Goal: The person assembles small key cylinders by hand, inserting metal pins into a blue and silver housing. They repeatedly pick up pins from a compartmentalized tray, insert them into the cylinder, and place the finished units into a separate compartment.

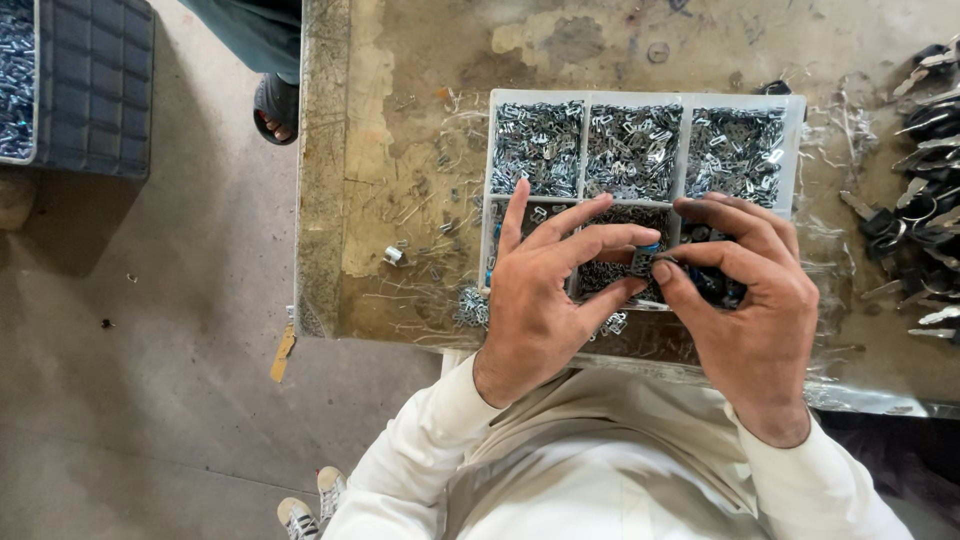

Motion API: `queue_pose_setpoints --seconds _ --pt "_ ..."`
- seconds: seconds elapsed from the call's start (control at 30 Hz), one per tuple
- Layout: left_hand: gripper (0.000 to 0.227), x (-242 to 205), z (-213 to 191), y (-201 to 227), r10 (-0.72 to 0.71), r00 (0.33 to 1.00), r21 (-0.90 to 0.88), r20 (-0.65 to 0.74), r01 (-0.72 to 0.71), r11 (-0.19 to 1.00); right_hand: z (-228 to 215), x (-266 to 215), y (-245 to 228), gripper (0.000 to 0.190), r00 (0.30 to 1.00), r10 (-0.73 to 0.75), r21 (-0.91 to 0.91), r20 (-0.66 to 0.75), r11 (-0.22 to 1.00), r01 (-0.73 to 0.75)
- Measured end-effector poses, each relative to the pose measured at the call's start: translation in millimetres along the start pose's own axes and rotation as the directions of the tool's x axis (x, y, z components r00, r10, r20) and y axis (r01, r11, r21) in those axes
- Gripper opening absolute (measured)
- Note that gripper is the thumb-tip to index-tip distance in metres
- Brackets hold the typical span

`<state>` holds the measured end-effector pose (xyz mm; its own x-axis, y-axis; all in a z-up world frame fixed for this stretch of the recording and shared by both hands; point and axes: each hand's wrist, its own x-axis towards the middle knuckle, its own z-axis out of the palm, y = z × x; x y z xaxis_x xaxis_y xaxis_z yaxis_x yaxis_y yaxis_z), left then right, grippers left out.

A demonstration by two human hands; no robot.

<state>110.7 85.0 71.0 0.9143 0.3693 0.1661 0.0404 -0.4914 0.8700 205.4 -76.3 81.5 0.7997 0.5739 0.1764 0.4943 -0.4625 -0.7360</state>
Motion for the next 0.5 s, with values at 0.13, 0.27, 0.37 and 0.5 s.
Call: queue_pose_setpoints --seconds 0.13,0.27,0.37,0.5 --pt "0.040 -0.6 1.2 -1.1 0.017 1.000 0.024 -0.009 -0.017 1.000 -0.1 -1.4 0.2 0.018 1.000 -0.005 0.023 -0.012 1.000 0.005" --pt "0.040 -1.0 0.3 -2.3 0.010 1.000 0.004 -0.009 -0.010 1.000 -1.9 -2.5 -0.5 0.021 1.000 -0.014 0.052 -0.015 0.999 0.015" --pt "0.039 -1.5 -1.9 -2.5 0.013 1.000 -0.033 -0.013 -0.014 0.999 -0.9 -1.0 0.3 0.021 0.998 -0.056 -0.066 0.003 0.996 0.057" --pt "0.038 -0.4 -2.9 -1.9 0.023 1.000 -0.037 0.002 -0.023 0.999 2.9 0.0 3.3 0.019 0.990 -0.134 -0.152 0.036 0.979 0.137"
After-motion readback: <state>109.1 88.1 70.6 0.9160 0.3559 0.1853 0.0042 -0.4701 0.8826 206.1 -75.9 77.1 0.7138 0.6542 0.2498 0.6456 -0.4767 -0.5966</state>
